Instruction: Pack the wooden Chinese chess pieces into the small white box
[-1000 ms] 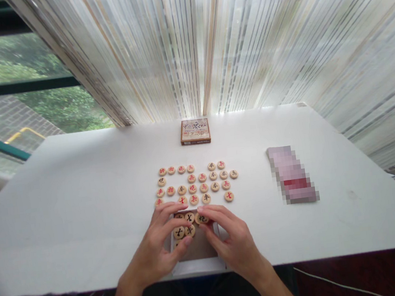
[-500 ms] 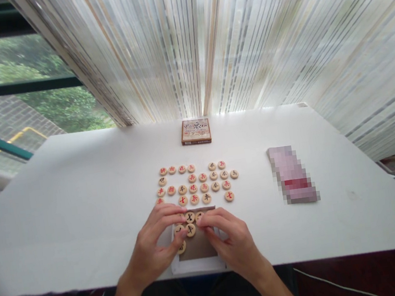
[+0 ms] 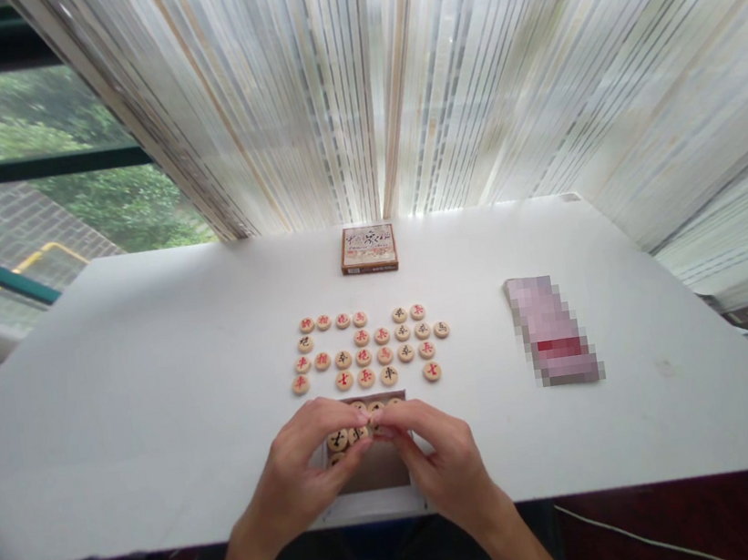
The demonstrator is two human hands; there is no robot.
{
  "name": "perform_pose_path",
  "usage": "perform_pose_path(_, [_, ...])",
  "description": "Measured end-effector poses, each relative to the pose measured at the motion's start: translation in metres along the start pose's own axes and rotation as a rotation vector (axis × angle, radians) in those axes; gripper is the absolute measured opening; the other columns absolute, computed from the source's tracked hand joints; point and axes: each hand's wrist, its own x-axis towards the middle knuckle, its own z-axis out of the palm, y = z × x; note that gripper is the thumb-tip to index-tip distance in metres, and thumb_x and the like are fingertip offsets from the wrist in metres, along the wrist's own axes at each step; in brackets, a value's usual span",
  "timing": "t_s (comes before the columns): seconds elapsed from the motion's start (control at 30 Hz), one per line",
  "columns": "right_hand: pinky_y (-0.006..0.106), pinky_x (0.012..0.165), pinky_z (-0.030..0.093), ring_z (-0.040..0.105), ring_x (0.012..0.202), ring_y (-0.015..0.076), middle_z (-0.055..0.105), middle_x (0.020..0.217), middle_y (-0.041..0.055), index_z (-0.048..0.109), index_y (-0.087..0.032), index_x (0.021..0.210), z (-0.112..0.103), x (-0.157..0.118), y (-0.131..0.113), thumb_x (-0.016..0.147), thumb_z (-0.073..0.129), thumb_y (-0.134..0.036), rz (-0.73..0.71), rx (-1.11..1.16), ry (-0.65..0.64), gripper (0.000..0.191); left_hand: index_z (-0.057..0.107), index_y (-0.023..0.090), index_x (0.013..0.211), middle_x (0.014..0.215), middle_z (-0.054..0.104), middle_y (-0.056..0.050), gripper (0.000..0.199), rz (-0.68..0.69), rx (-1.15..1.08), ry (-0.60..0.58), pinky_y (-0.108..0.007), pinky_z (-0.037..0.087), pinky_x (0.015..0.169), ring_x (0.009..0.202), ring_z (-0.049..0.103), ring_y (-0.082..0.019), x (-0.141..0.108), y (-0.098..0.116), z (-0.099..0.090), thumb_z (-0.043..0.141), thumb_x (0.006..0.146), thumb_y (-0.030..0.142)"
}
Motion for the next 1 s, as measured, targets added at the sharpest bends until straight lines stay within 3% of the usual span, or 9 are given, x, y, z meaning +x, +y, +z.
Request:
perform_pose_path(0.23, [0.019,0.071,0.060,0.075,0.076,0.0138,0.078,0.089,-0.0008,0.071,-0.026,0.102,0.002,-0.005,0.003,0.090,0.072,-0.016,0.075,-0.058,0.077,0.016,0.066,0.023,0.111,0.103,0.075,-0.004,0.025,0.007,0.045,0.003,-0.033,0.054,0.086,0.095,0.070,-0.019,0.000,0.001,0.002,0.073,0.089,0.016])
perform_pose_path(0.57, [0.022,0.067,0.056,0.070,0.068,0.0132,0.074,0.079,-0.0020,0.071,-0.024,0.098,0.001,-0.002,-0.002,0.091,0.070,-0.017,0.011,-0.103,0.042,0.010,0.065,0.024,0.113,0.101,0.076,-0.003,0.029,0.056,0.127,-0.009,-0.034,0.052,0.085,0.092,0.070,-0.019,0.000,0.005,0.006,0.073,0.087,0.014])
perform_pose_path(0.83, [0.032,0.080,0.055,0.068,0.088,0.0189,0.071,0.093,0.0037,0.067,-0.024,0.105,0.000,0.001,0.002,0.094,0.060,-0.011,0.004,-0.185,0.180,0.018,0.063,0.023,0.115,0.104,0.074,-0.004,0.028,0.009,0.180,-0.024,-0.036,0.050,0.086,0.094,0.068,-0.020,-0.003,-0.003,-0.005,0.073,0.089,0.020])
perform_pose_path(1.0, [0.038,0.086,0.054,0.065,0.095,0.0218,0.068,0.099,0.0055,0.067,-0.025,0.107,0.002,0.007,0.005,0.093,0.061,-0.009,-0.011,-0.255,0.159,0.022,0.063,0.024,0.115,0.096,0.073,-0.002,0.027,-0.043,0.154,-0.021,-0.033,0.051,0.081,0.086,0.067,-0.018,-0.007,-0.007,-0.011,0.072,0.091,0.020])
